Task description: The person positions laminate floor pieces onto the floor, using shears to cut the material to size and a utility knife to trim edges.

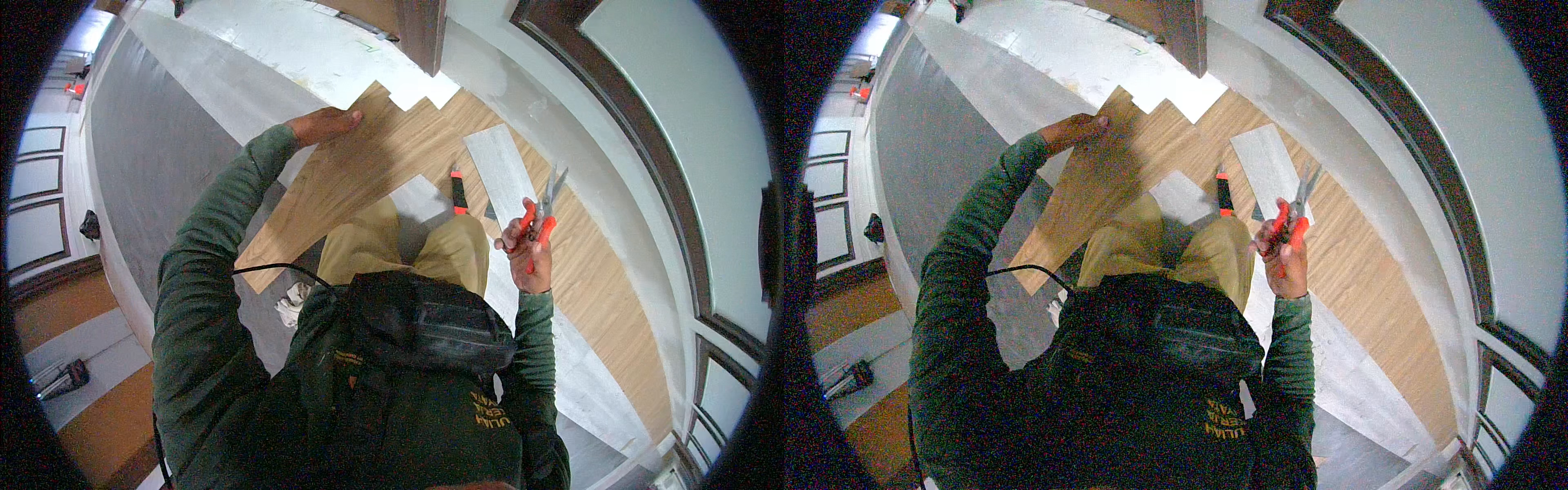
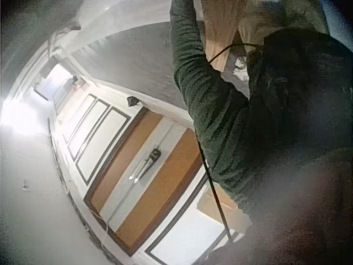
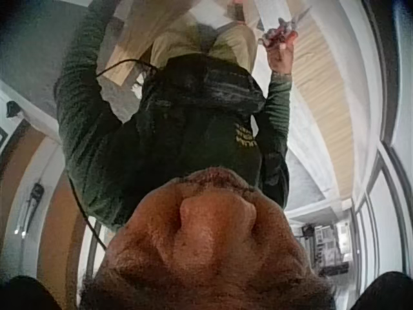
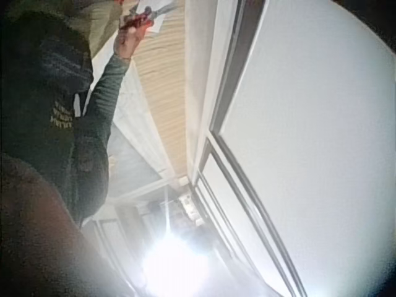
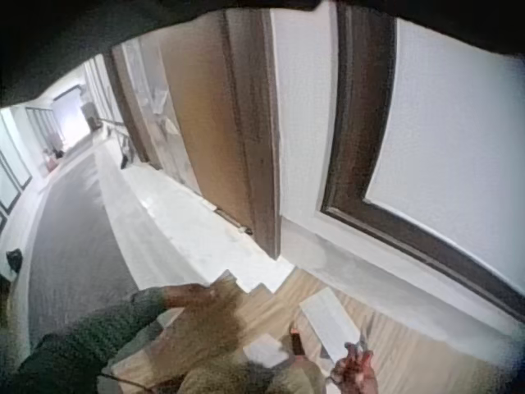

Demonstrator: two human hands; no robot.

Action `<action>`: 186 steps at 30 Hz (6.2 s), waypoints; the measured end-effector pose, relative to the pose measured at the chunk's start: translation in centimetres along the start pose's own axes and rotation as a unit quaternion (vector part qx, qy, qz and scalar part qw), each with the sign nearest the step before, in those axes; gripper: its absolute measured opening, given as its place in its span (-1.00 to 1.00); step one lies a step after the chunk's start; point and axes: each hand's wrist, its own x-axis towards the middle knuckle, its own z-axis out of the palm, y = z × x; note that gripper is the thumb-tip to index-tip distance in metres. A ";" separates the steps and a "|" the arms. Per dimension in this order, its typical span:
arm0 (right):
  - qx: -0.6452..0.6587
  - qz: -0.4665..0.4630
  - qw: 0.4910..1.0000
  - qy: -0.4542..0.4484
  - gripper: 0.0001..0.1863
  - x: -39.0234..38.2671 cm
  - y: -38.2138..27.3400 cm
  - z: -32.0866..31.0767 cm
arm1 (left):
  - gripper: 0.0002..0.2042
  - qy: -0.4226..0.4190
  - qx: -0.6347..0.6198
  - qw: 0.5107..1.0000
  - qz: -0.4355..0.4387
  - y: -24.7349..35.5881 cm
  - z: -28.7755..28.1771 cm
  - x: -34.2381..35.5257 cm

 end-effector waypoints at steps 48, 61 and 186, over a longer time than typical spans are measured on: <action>-0.686 -0.086 0.717 -0.094 -0.22 -8.7 -7.4 12.3 | -0.52 0.116 -0.111 0.978 0.135 6.7 8.9 -15.5; -0.686 -0.086 0.718 -0.087 -0.17 -8.5 -7.3 11.8 | -0.60 0.125 -0.107 0.978 0.130 7.4 8.9 -16.1; -0.630 -0.064 0.772 -0.058 -0.34 -7.8 -6.4 12.2 | -0.54 0.119 -0.116 0.976 0.137 7.2 9.0 -16.4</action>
